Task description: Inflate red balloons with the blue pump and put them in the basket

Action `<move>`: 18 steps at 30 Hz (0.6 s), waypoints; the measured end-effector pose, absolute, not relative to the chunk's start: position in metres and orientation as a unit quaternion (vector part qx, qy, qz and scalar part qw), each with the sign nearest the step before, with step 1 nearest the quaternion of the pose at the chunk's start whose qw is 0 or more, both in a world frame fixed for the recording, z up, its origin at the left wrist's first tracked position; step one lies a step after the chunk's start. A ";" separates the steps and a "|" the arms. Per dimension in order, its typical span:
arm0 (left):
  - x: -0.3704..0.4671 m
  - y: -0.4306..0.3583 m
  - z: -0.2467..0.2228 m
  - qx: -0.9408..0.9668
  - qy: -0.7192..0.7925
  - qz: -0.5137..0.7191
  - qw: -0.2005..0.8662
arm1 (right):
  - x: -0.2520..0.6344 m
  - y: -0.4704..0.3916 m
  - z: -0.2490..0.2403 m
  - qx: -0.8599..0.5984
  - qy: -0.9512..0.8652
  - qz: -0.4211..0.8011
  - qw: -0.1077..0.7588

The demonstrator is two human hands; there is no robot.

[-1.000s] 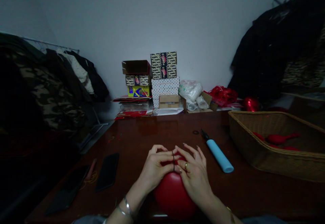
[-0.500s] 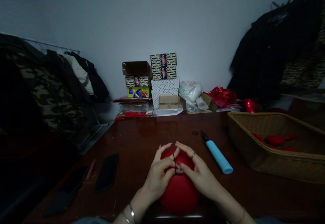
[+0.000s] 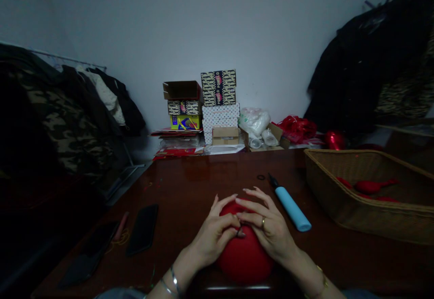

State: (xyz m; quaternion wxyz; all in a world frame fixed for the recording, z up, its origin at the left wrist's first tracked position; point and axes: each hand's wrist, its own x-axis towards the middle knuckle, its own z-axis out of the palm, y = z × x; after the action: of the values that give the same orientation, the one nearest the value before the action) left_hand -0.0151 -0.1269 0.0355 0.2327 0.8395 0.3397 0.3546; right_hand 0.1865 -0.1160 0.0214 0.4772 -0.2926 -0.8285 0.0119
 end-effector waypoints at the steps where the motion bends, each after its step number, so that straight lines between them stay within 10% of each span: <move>1: -0.017 -0.125 0.035 0.824 0.345 0.378 0.242 | 0.188 -0.117 0.023 -0.305 -0.820 0.035 0.483; 11: 0.003 -0.120 0.019 0.740 0.401 0.502 0.200 | 0.175 -0.139 0.050 -0.324 -0.788 0.297 0.430; 18: 0.023 -0.133 0.010 0.746 0.405 0.524 0.072 | 0.160 -0.132 0.020 -0.406 -0.663 0.089 0.623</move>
State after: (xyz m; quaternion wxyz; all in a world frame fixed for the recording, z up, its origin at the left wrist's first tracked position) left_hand 0.0232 -0.1335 0.0096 0.0719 0.7457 0.4051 0.5240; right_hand 0.1605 -0.1316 0.0202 0.6227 -0.4061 -0.6630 0.0886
